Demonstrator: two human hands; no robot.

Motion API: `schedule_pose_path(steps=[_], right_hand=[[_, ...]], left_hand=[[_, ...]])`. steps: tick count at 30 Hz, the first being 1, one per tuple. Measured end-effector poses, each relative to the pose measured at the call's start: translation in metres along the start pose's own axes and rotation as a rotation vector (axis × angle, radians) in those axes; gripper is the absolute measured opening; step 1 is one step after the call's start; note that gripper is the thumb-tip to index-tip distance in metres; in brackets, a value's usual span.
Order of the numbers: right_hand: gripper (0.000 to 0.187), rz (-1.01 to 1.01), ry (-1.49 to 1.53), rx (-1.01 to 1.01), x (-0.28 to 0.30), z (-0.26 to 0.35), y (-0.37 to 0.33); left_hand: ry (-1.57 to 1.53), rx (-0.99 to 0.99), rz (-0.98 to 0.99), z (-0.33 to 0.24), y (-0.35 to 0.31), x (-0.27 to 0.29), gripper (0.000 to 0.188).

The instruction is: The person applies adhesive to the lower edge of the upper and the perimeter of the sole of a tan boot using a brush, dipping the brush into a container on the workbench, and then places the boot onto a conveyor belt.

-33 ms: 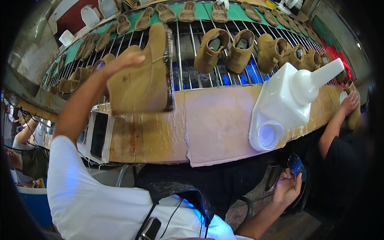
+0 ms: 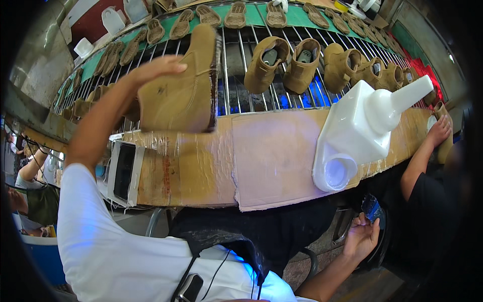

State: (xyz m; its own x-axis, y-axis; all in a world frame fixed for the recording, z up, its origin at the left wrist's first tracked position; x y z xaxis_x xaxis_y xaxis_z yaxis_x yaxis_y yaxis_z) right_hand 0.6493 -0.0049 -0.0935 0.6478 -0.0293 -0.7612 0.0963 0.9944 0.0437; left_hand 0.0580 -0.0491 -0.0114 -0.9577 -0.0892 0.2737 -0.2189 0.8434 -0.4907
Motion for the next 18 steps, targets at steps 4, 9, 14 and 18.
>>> schedule_pose_path(steps=[4,9,14,18], right_hand=[[0.017,-0.012,-0.042,0.047,-0.012,0.000,0.007],[0.018,-0.055,-0.178,0.126,-0.016,-0.001,0.002],[0.019,0.040,-0.131,0.057,-0.019,-0.012,0.015],[0.017,0.030,-0.137,0.076,-0.023,-0.018,0.019]], left_hand=[[0.947,0.123,-0.139,-0.046,0.110,0.028,0.053],[1.001,0.451,-0.035,-0.028,0.166,0.007,0.046],[1.023,0.239,-0.287,-0.023,0.164,0.043,0.061],[0.550,0.091,-0.458,-0.025,0.094,0.076,0.057]])
Point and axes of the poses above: each hand's wrist, its own y-axis towards the middle knuckle, its own x-axis out of the back of the hand, z = x × y, the point moved 1 cm from there along y, towards the middle knuckle, and after that the axes turned 13 degrees about x, right-handed, at the moved point
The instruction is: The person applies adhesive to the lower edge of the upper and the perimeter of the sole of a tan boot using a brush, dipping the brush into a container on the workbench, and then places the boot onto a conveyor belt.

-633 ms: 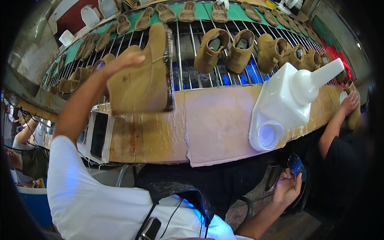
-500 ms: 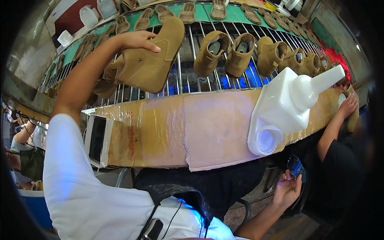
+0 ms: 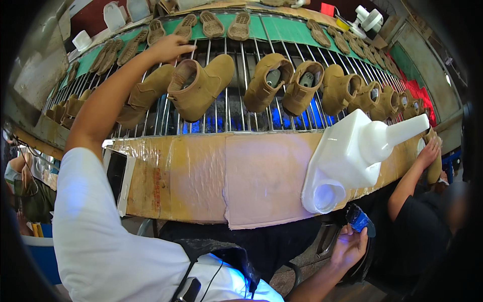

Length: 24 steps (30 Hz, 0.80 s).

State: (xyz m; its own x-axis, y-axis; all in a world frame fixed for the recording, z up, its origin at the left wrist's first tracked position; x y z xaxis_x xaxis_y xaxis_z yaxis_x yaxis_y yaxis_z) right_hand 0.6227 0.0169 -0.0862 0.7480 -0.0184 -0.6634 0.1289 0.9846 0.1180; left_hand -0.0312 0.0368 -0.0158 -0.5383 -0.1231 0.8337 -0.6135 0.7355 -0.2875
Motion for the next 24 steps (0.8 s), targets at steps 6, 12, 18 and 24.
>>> schedule_pose_path(steps=[6,12,18,24], right_hand=[[0.019,0.019,0.008,-0.015,0.003,-0.004,-0.005],[0.022,0.053,0.044,-0.025,0.001,0.002,-0.020],[0.020,-0.012,0.041,-0.040,0.001,0.018,-0.034],[0.020,-0.005,0.005,0.014,-0.010,0.026,-0.043]], left_hand=[[0.563,0.383,-0.174,0.108,-0.096,0.015,0.066],[0.672,0.291,-0.416,0.110,-0.084,-0.002,0.043],[0.560,0.101,-0.657,0.127,-0.062,0.000,0.028],[0.423,0.010,-0.680,0.095,-0.032,-0.002,0.032]])
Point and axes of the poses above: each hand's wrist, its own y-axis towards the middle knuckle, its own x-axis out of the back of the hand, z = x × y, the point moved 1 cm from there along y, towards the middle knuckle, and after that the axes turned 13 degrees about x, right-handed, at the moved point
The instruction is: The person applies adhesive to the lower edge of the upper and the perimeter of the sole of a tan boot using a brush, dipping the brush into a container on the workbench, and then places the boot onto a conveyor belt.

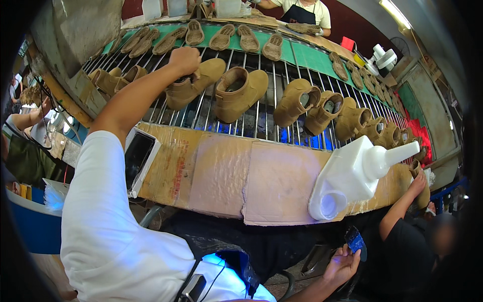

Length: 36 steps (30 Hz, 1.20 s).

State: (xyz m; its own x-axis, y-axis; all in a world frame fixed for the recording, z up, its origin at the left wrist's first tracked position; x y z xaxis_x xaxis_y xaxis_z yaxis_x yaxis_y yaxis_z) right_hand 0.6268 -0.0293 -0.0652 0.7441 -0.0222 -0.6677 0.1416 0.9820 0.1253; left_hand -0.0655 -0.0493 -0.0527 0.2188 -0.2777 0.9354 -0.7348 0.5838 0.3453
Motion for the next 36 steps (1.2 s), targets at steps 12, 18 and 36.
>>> schedule_pose_path(steps=[12,18,36], right_hand=[[0.020,0.021,-0.057,-0.025,-0.023,-0.025,-0.002],[0.025,0.088,0.123,-0.066,-0.035,-0.026,0.010],[0.014,0.640,-1.574,0.887,-0.054,-0.054,0.061]], left_hand=[[0.220,0.165,0.516,0.089,0.041,-0.031,0.058],[0.535,0.216,0.439,0.114,-0.003,-0.086,0.075],[-0.028,-0.156,-0.419,0.031,-0.076,0.085,0.093]])
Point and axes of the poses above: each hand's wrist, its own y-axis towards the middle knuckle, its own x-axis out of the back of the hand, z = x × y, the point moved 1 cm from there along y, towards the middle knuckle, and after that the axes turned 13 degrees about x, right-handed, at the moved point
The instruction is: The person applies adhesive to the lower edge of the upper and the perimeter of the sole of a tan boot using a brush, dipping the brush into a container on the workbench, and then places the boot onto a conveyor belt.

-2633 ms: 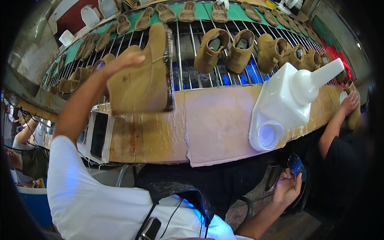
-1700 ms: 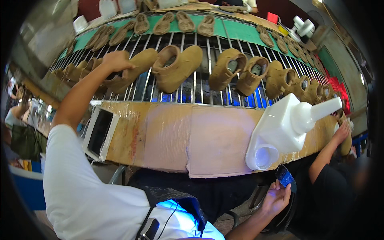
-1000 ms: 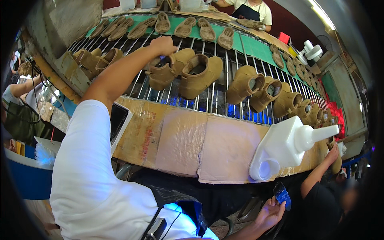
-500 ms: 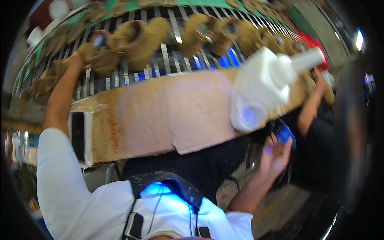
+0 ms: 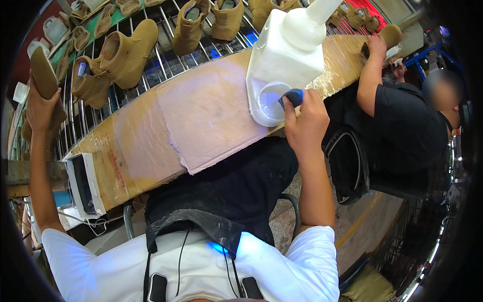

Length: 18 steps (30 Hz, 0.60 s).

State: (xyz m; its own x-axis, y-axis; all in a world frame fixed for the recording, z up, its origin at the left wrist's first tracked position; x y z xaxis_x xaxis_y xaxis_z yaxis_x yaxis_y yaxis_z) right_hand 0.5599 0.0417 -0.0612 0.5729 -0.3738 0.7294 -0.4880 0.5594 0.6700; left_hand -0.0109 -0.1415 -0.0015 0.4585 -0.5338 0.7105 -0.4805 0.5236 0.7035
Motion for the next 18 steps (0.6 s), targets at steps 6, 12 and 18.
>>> schedule_pose_path(steps=[6,12,18], right_hand=[[0.023,0.267,0.154,-0.342,-0.002,0.009,0.015],[0.016,-0.299,0.476,-0.243,-0.037,-0.005,-0.012],[0.014,0.069,0.482,0.005,-0.021,-0.015,-0.010]], left_hand=[[-0.316,0.128,0.078,-0.064,-0.048,0.078,0.077],[-0.161,-0.589,-0.088,-0.120,-0.122,0.043,0.070],[-1.045,-0.215,0.477,-0.261,-0.153,0.066,0.076]])
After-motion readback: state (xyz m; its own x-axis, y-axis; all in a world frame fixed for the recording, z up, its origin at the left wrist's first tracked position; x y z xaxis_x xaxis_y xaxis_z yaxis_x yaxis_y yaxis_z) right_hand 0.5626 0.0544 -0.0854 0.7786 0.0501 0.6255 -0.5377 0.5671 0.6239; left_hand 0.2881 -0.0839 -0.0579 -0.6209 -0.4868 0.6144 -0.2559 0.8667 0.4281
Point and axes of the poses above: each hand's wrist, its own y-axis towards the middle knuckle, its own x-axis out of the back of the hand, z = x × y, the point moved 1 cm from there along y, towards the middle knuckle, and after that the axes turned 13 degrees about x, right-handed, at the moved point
